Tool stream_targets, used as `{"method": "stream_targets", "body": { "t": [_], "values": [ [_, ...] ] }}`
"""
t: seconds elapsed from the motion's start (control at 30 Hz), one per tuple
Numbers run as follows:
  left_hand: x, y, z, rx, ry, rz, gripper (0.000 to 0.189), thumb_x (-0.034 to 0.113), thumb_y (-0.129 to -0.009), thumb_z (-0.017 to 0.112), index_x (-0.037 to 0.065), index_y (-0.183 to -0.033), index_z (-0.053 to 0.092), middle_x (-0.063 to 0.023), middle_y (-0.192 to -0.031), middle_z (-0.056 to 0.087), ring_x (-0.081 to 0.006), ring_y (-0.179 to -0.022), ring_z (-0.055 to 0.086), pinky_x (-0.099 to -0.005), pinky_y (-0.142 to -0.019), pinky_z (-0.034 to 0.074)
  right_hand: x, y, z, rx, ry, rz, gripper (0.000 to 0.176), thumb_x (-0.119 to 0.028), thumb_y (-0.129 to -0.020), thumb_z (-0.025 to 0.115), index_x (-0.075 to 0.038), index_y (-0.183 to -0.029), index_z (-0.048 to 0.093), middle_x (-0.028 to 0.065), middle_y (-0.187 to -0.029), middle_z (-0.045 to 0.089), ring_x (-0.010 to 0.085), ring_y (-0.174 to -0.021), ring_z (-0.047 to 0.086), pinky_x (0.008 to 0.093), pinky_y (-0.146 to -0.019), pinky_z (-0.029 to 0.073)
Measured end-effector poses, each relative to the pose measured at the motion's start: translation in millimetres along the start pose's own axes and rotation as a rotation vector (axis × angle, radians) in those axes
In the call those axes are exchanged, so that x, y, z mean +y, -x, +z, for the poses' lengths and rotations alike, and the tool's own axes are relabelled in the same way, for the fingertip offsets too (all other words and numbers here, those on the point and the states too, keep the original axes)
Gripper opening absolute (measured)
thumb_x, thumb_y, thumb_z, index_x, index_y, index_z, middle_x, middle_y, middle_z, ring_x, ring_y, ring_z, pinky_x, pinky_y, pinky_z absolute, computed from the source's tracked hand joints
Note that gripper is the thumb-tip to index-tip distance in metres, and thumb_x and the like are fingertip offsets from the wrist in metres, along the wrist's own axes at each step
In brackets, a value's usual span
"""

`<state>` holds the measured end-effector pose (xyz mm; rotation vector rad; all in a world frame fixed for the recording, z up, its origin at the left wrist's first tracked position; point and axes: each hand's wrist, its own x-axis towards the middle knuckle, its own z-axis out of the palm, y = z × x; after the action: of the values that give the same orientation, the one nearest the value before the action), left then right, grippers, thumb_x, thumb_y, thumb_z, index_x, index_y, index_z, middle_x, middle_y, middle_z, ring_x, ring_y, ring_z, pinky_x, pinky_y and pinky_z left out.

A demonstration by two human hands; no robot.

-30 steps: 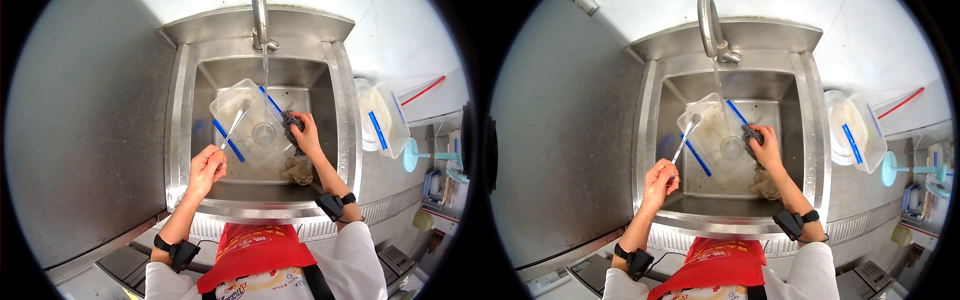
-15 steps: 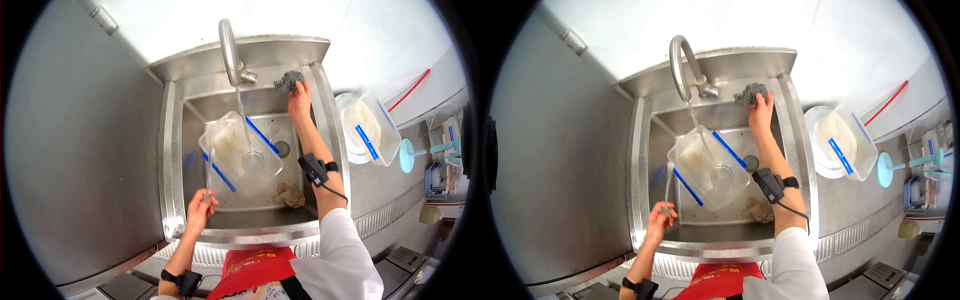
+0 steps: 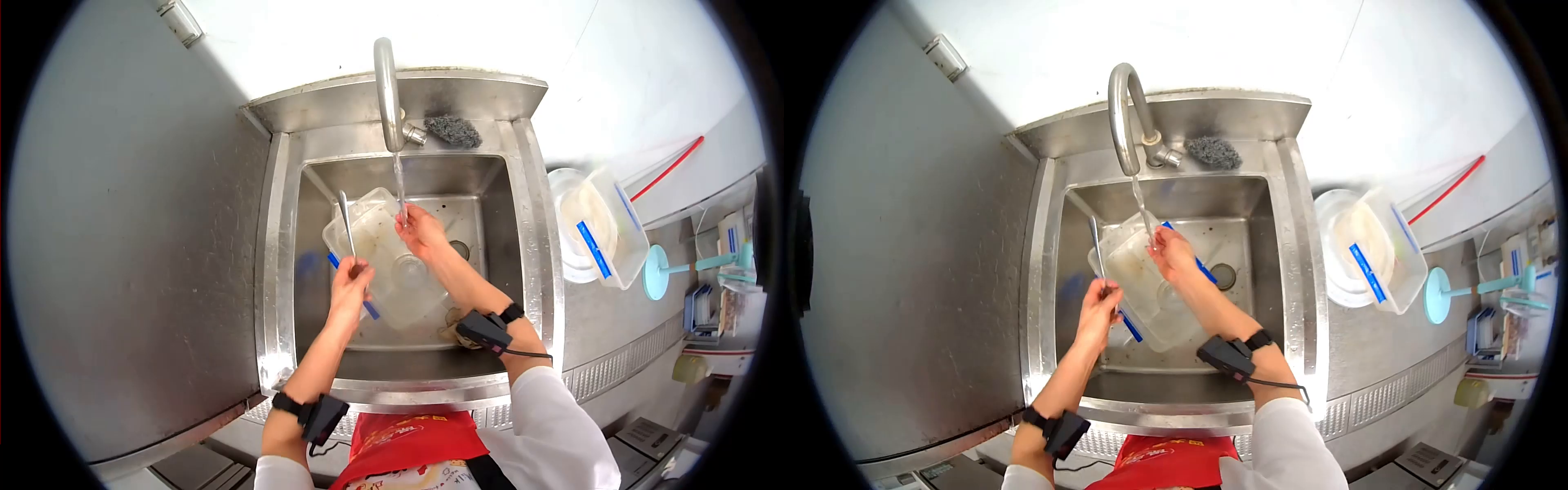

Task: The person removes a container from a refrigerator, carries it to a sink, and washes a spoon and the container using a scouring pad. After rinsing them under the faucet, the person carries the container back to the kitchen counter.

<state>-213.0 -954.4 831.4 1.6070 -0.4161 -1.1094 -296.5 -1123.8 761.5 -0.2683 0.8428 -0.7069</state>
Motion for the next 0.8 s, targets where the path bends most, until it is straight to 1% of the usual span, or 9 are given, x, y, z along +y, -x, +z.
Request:
{"method": "stream_targets", "body": {
  "t": [0.07,0.17,0.37,0.4,0.5,0.6,0.7,0.73,0.8],
  "values": [
    [14.1,-14.9,19.0,-0.039,0.134,-0.093,0.019,0.017,-0.083,0.061,0.013,-0.098,0.051,0.0007,-0.073,0.050,-0.0098,-0.060,0.051,-0.0228,-0.051,0.038,5.3,-2.6,10.7,-0.017,0.122,-0.052,0.016,-0.015,-0.087,0.053,-0.005,-0.100,0.052,0.0046,-0.081,0.053,0.0157,-0.071,0.053,0.0289,-0.064,0.047],
    [29.8,-42.2,46.0,-0.062,0.364,-0.167,0.018,0.010,-0.084,0.059,0.010,-0.098,0.049,-0.0036,-0.075,0.054,-0.0155,-0.062,0.057,-0.0268,-0.053,0.048,-2.2,23.1,27.5,-0.006,0.233,-0.068,0.014,-0.010,-0.090,0.049,-0.004,-0.101,0.053,0.0030,-0.082,0.055,0.0142,-0.069,0.053,0.0280,-0.061,0.047],
    [49.8,-78.9,96.3,0.052,0.656,-0.167,0.023,-0.013,-0.078,0.037,-0.004,-0.099,0.043,-0.0191,-0.090,0.053,-0.0299,-0.073,0.060,-0.0453,-0.074,0.056,-23.5,66.9,-1.4,-0.018,0.285,-0.148,0.019,-0.014,-0.090,0.045,-0.007,-0.106,0.053,0.0032,-0.098,0.058,0.0159,-0.093,0.056,0.0313,-0.080,0.045],
    [36.2,-97.5,100.8,-0.010,0.651,-0.141,0.023,-0.008,-0.082,0.032,-0.004,-0.103,0.038,-0.0215,-0.090,0.050,-0.0295,-0.071,0.062,-0.0395,-0.064,0.059,-26.4,72.7,-7.0,-0.016,0.286,-0.142,0.020,-0.015,-0.090,0.046,-0.008,-0.107,0.053,0.0032,-0.100,0.057,0.0162,-0.094,0.055,0.0320,-0.080,0.045],
    [50.7,-100.3,107.2,-0.070,0.772,-0.177,0.021,-0.005,-0.083,0.034,-0.003,-0.104,0.038,-0.0179,-0.082,0.052,-0.0289,-0.069,0.062,-0.0374,-0.055,0.059,-33.3,96.6,-12.1,0.016,0.347,-0.137,0.021,-0.016,-0.089,0.048,-0.010,-0.108,0.052,0.0030,-0.107,0.054,0.0169,-0.098,0.053,0.0349,-0.082,0.044],
    [56.5,-94.6,96.5,0.030,0.635,-0.168,0.017,0.000,-0.086,0.038,-0.001,-0.103,0.042,-0.0127,-0.074,0.053,-0.0275,-0.066,0.062,-0.0347,-0.046,0.055,-34.4,115.6,-15.1,-0.016,0.455,-0.105,0.023,-0.019,-0.088,0.049,-0.013,-0.110,0.051,0.0011,-0.113,0.050,0.0169,-0.104,0.048,0.0375,-0.085,0.041],
    [44.0,-79.5,63.4,-0.086,0.210,-0.068,0.010,0.003,-0.088,0.042,0.001,-0.095,0.049,-0.0098,-0.070,0.055,-0.0249,-0.065,0.063,-0.0298,-0.037,0.049,-34.5,123.9,-23.1,-0.110,0.636,-0.055,0.027,-0.020,-0.087,0.050,-0.016,-0.114,0.050,-0.0001,-0.118,0.047,0.0169,-0.108,0.045,0.0391,-0.086,0.039],
    [44.5,-59.4,52.9,-0.052,0.092,-0.031,0.010,0.010,-0.084,0.051,0.009,-0.092,0.057,-0.0061,-0.062,0.057,-0.0223,-0.065,0.063,-0.0339,-0.046,0.047,-34.6,129.3,-22.1,-0.125,0.721,-0.043,0.026,-0.020,-0.087,0.051,-0.016,-0.113,0.051,-0.0004,-0.115,0.048,0.0171,-0.106,0.046,0.0392,-0.086,0.039],
    [3.6,-51.8,19.2,0.059,-0.570,0.342,0.013,0.010,-0.080,0.054,0.010,-0.093,0.058,-0.0075,-0.066,0.060,-0.0249,-0.066,0.063,-0.0394,-0.056,0.047,-32.5,131.8,-25.0,-0.172,0.914,-0.021,0.033,-0.019,-0.085,0.052,-0.013,-0.117,0.050,0.0028,-0.119,0.048,0.0193,-0.106,0.046,0.0395,-0.086,0.039]
  ]
}}
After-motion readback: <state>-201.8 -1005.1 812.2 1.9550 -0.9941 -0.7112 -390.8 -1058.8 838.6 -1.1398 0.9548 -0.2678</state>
